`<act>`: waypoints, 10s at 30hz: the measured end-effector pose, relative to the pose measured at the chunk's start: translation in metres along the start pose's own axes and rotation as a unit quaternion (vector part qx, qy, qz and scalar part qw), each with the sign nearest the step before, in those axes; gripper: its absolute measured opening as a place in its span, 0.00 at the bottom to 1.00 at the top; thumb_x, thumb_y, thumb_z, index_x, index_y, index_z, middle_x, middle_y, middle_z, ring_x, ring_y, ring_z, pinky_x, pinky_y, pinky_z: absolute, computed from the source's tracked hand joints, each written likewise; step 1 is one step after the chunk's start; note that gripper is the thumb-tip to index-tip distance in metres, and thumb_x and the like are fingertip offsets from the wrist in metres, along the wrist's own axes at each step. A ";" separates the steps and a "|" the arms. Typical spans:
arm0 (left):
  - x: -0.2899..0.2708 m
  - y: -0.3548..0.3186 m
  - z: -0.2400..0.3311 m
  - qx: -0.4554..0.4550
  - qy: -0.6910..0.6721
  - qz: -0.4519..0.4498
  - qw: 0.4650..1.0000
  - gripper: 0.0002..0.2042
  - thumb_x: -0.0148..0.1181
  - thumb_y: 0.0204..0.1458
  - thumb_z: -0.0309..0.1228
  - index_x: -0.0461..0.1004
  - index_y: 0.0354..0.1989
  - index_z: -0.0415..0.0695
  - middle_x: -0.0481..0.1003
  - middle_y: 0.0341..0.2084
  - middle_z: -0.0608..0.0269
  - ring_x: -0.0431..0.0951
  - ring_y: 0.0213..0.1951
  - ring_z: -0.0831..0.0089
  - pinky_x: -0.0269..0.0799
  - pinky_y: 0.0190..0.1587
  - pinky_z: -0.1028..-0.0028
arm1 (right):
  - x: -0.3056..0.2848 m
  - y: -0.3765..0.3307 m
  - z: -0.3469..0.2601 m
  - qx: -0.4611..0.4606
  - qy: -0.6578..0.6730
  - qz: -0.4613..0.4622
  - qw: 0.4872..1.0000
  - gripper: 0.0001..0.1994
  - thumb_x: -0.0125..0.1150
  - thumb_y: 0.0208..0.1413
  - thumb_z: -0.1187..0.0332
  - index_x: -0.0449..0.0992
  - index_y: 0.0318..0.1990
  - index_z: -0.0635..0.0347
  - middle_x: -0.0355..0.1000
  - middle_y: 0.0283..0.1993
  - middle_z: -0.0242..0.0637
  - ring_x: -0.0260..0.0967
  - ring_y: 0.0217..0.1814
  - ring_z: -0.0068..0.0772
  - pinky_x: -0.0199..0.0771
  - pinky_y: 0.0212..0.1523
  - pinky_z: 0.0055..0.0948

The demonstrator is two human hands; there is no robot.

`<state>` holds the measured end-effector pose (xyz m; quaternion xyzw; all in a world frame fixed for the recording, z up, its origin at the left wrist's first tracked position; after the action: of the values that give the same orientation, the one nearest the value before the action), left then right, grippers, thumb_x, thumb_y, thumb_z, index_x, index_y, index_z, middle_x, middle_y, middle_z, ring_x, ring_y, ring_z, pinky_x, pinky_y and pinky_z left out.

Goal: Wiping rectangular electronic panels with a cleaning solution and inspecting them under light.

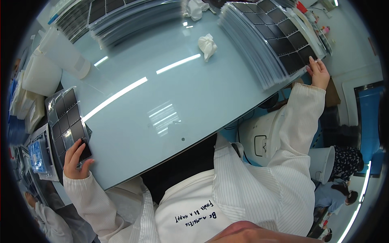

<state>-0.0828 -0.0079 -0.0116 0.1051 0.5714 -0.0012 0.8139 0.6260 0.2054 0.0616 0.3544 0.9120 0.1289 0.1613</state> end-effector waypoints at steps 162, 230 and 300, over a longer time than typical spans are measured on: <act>0.041 0.103 0.029 -0.057 -0.486 -0.046 0.871 0.25 0.33 0.62 0.45 0.63 0.54 0.36 0.68 0.49 0.54 0.70 0.48 0.66 0.65 0.50 0.69 | 0.278 -0.290 -0.104 -0.048 0.162 -0.722 0.671 0.08 0.55 0.51 0.81 0.72 0.39 0.75 0.72 0.23 0.43 0.74 0.23 0.32 0.75 0.23 0.23; 0.000 0.089 0.025 -0.155 -0.450 0.226 0.850 0.20 0.61 0.46 0.24 0.67 0.49 0.38 0.72 0.24 0.63 0.71 0.20 0.78 0.66 0.21 0.80 | 0.277 -0.272 -0.102 -0.009 0.158 -0.690 0.707 0.11 0.60 0.49 0.76 0.71 0.40 0.72 0.72 0.23 0.39 0.74 0.22 0.28 0.74 0.24 0.21; 0.020 0.092 0.054 -0.110 -0.485 0.046 0.866 0.35 0.58 0.48 0.32 0.48 0.63 0.38 0.73 0.18 0.65 0.70 0.14 0.80 0.62 0.18 0.83 | 0.274 -0.237 -0.096 -0.026 0.273 -0.511 0.814 0.10 0.55 0.55 0.71 0.75 0.42 0.65 0.72 0.26 0.34 0.61 0.14 0.17 0.55 0.15 0.12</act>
<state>-0.0142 0.0756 0.0028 0.0272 0.0958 0.0488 0.9938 0.2548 0.2125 0.0114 -0.2172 0.9646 0.1434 -0.0424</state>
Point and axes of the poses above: each hand's wrist, its own y-axis towards the middle knuckle, its own x-axis out of the palm, z = x × y, the point moved 8 cm from there along y, towards the middle knuckle
